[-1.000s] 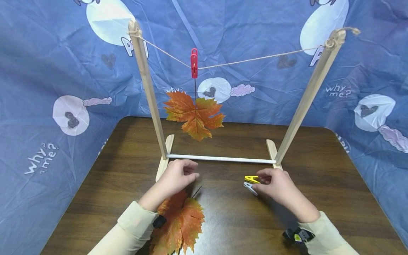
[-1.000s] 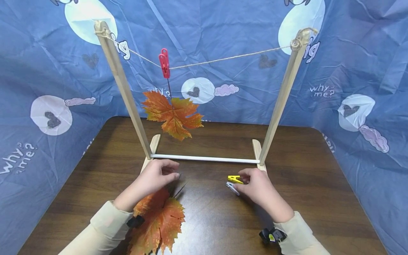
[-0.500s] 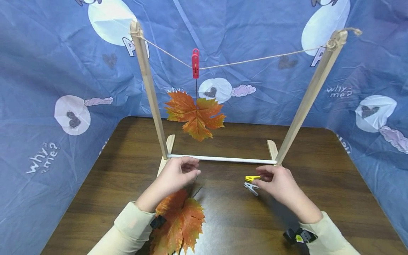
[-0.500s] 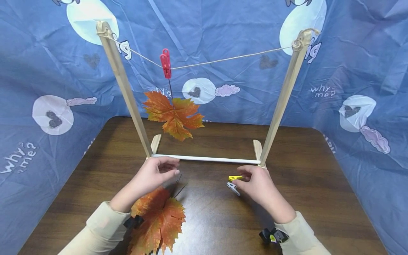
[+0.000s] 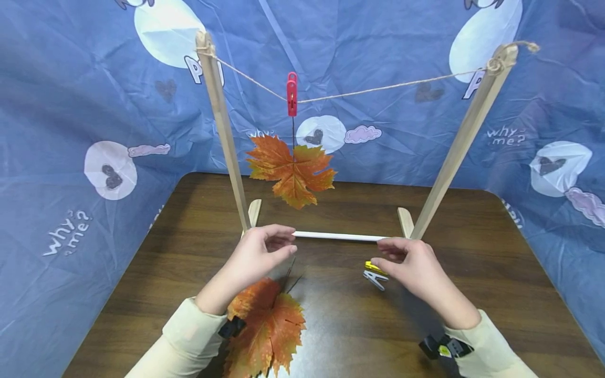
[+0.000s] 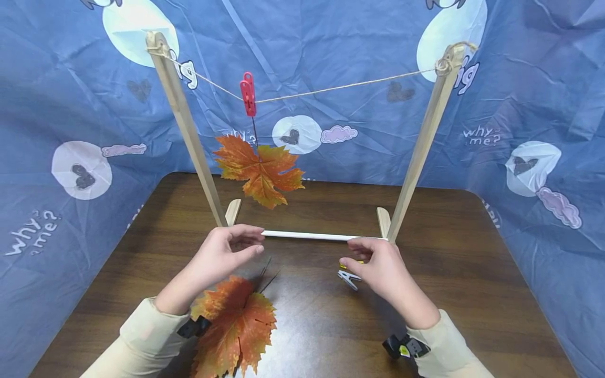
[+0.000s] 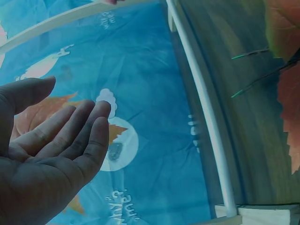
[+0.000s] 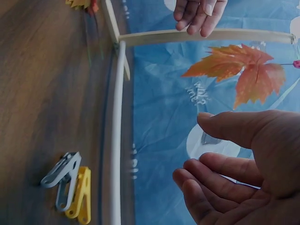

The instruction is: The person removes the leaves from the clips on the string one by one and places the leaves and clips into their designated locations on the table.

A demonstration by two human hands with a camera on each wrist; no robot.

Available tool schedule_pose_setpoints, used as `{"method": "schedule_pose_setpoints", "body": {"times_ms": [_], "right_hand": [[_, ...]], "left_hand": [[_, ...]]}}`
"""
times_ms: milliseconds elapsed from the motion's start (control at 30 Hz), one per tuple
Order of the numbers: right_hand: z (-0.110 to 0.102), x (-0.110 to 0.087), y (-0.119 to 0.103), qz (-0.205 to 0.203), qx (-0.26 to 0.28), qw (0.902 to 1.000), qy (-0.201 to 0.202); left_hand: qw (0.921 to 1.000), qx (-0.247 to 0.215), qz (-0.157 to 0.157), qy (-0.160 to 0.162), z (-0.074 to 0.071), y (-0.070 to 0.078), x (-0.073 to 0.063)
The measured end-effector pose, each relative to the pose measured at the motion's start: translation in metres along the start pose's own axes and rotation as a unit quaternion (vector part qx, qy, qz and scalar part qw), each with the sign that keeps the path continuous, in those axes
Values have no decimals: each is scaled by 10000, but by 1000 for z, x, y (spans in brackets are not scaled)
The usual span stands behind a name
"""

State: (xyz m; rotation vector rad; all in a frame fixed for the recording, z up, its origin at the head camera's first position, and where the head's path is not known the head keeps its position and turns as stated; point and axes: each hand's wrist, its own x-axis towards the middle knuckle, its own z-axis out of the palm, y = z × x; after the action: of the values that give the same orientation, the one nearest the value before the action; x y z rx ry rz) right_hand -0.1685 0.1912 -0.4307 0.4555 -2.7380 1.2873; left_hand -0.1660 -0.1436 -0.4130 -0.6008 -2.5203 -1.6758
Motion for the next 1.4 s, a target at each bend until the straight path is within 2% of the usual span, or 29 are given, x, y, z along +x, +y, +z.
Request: {"method": "schedule_pose_setpoints", "body": {"times_ms": [533,733,1100,1400], "right_hand": [[-2,19,-33,-335,421,9986,-16],[-3,25,-46,-341,568,9978,-36],[-11,41,-71,-749,466,9961,66],[-18,56,-92,-922,728,9931,36]], "left_hand": [[9997,88,123,184,-11,22,6],[9994,129,155,264,-14,28,8],[9985,242,340,354,-24,41,16],[9987,74,274,416,-29,52,23]]}}
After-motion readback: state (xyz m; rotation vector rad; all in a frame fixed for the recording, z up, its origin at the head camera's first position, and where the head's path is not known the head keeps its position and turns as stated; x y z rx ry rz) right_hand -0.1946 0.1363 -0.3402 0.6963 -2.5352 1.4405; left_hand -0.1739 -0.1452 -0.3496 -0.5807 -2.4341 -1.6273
